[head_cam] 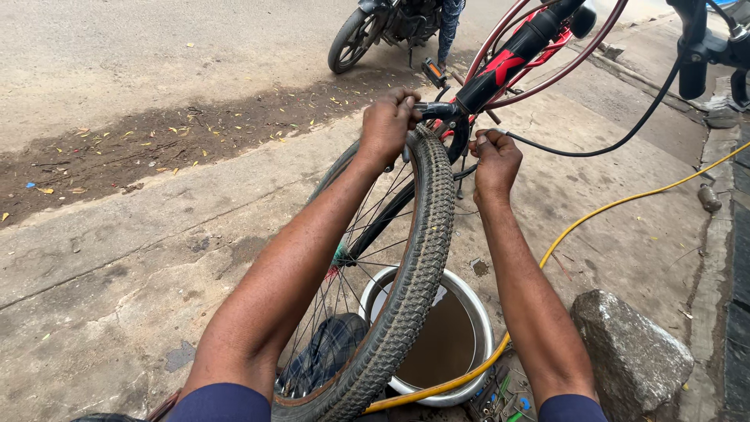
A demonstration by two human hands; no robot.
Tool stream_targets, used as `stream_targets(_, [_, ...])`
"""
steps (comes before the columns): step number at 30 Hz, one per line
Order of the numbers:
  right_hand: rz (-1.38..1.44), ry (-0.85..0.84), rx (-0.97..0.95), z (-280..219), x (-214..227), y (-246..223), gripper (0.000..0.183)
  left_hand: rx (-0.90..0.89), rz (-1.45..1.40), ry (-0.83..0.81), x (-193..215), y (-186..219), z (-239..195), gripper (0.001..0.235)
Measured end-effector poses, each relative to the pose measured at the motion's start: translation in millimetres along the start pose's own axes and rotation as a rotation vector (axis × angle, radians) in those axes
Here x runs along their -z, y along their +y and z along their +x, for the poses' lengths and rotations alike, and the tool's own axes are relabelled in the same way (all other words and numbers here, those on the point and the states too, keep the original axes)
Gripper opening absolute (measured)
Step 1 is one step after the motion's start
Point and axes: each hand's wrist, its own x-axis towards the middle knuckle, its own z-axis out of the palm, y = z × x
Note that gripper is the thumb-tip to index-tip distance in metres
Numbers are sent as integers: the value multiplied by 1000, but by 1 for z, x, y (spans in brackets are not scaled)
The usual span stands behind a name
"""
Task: The person sits on the ground and repairs a bicycle tire. They attach a valve core, connect a yellow air hose to the tire valve, and inflate the tire. After inflating, they remove the hose and use a wrench to tighten the front wheel axle nuts.
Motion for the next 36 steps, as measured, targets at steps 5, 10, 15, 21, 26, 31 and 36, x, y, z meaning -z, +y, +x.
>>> stream_targets(5, [-300,27,49,-7,-12,-26,14,-147,354,-57,-23,11,-10,24])
stream_targets(10, [-559,-187,212,-12,-2,-68,13,-366,434,-111,-34,16,-24,21])
stream_targets(15, [-566,-305,268,-3,-17,-86,12,-195,372,-220,-30,22,-22,35])
stream_targets(21, [-614,-399,236,3,-19,-92,9,-248,427,-237,-29,23,-19,47])
stream_targets(26, [-681,-394,345,-1,-22,-93,9,-253,402,-260,-31,15,-18,50])
stream_targets(31, [-669,-300,382,-9,-27,-91,11,-336,441,-198,-32,13,-22,45])
stream_targets(36, [-734,-304,366,-4,-26,-86,14,-254,672,-289,-23,34,-28,71])
